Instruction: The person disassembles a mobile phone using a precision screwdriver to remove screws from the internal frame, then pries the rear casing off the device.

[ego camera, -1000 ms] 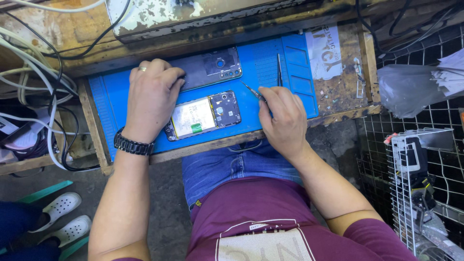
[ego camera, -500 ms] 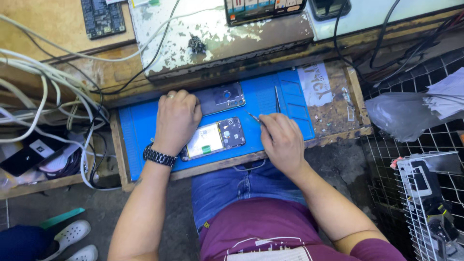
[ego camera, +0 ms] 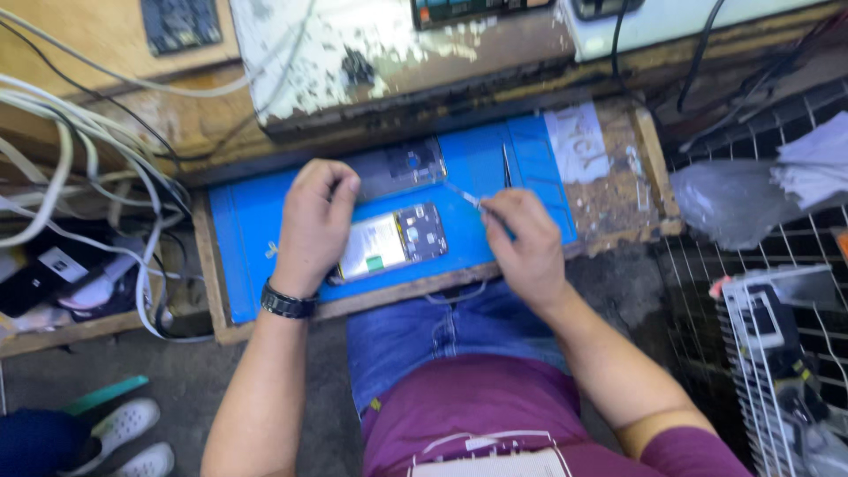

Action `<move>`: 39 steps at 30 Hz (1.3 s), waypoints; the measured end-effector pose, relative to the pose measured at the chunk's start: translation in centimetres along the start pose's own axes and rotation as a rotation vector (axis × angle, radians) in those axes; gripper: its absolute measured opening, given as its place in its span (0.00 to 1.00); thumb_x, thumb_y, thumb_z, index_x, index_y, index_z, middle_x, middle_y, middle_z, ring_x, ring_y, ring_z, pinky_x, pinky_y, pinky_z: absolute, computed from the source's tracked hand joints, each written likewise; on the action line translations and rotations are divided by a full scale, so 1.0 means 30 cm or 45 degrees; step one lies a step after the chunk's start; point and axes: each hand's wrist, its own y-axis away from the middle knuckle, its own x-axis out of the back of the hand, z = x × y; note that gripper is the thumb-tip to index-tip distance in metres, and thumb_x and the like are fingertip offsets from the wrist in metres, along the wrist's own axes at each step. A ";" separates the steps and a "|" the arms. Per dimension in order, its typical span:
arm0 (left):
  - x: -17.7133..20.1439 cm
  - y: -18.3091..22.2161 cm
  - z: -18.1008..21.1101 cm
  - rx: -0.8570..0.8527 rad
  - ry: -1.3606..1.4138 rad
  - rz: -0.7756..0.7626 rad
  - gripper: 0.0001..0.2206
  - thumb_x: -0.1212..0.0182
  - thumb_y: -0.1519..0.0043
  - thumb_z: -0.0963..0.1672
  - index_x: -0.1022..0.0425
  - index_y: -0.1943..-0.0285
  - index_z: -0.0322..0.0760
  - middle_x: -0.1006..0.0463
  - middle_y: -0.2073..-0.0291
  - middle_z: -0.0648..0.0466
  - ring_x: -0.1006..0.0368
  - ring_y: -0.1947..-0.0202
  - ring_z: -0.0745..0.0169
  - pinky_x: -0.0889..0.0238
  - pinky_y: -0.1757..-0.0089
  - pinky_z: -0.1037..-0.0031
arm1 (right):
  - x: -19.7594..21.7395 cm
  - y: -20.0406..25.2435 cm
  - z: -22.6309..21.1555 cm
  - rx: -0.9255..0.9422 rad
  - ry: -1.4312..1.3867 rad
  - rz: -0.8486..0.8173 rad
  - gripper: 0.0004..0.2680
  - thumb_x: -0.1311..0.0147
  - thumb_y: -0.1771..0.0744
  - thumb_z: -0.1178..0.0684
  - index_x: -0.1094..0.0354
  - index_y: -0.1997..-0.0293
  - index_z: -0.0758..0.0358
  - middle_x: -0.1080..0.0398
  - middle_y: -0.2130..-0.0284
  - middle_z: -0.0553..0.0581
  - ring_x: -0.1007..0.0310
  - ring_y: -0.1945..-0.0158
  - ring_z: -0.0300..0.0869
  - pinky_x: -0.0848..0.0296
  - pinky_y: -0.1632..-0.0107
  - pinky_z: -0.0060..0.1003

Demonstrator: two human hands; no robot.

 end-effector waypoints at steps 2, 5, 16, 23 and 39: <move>-0.016 0.037 0.007 0.183 0.383 -0.044 0.05 0.42 0.30 0.42 0.27 0.57 0.32 0.27 0.65 0.56 0.32 0.62 0.67 0.36 0.57 0.75 | 0.019 0.000 0.009 -0.081 -0.166 -0.027 0.07 0.42 0.33 0.66 0.28 0.51 0.70 0.28 0.55 0.61 0.26 0.50 0.48 0.28 0.46 0.37; -0.054 0.081 0.030 0.330 0.886 -0.126 0.07 0.44 0.28 0.43 0.28 0.57 0.34 0.27 0.64 0.61 0.34 0.61 0.74 0.38 0.56 0.79 | 0.040 -0.008 0.001 -0.145 -0.497 -0.025 0.07 0.42 0.32 0.68 0.28 0.50 0.70 0.28 0.51 0.58 0.27 0.47 0.43 0.29 0.42 0.34; -0.114 0.185 0.119 0.511 1.611 -0.277 0.08 0.48 0.25 0.46 0.31 0.54 0.36 0.30 0.59 0.57 0.34 0.57 0.68 0.37 0.51 0.75 | 0.038 -0.039 -0.141 0.035 -0.738 0.066 0.18 0.46 0.29 0.69 0.47 0.35 0.60 0.34 0.54 0.62 0.25 0.50 0.46 0.22 0.39 0.44; -0.122 0.201 0.143 0.528 1.672 -0.268 0.08 0.49 0.25 0.45 0.31 0.53 0.36 0.30 0.60 0.56 0.36 0.56 0.67 0.40 0.49 0.73 | 0.050 -0.013 -0.167 0.220 -0.593 0.014 0.28 0.45 0.30 0.68 0.60 0.25 0.49 0.33 0.56 0.64 0.23 0.56 0.45 0.16 0.44 0.46; -0.123 0.220 0.158 0.577 1.704 -0.198 0.08 0.45 0.26 0.45 0.28 0.51 0.34 0.27 0.57 0.56 0.33 0.55 0.69 0.38 0.50 0.75 | 0.010 0.005 -0.152 0.385 -0.459 -0.002 0.32 0.45 0.30 0.69 0.65 0.23 0.43 0.34 0.51 0.62 0.22 0.53 0.47 0.20 0.44 0.48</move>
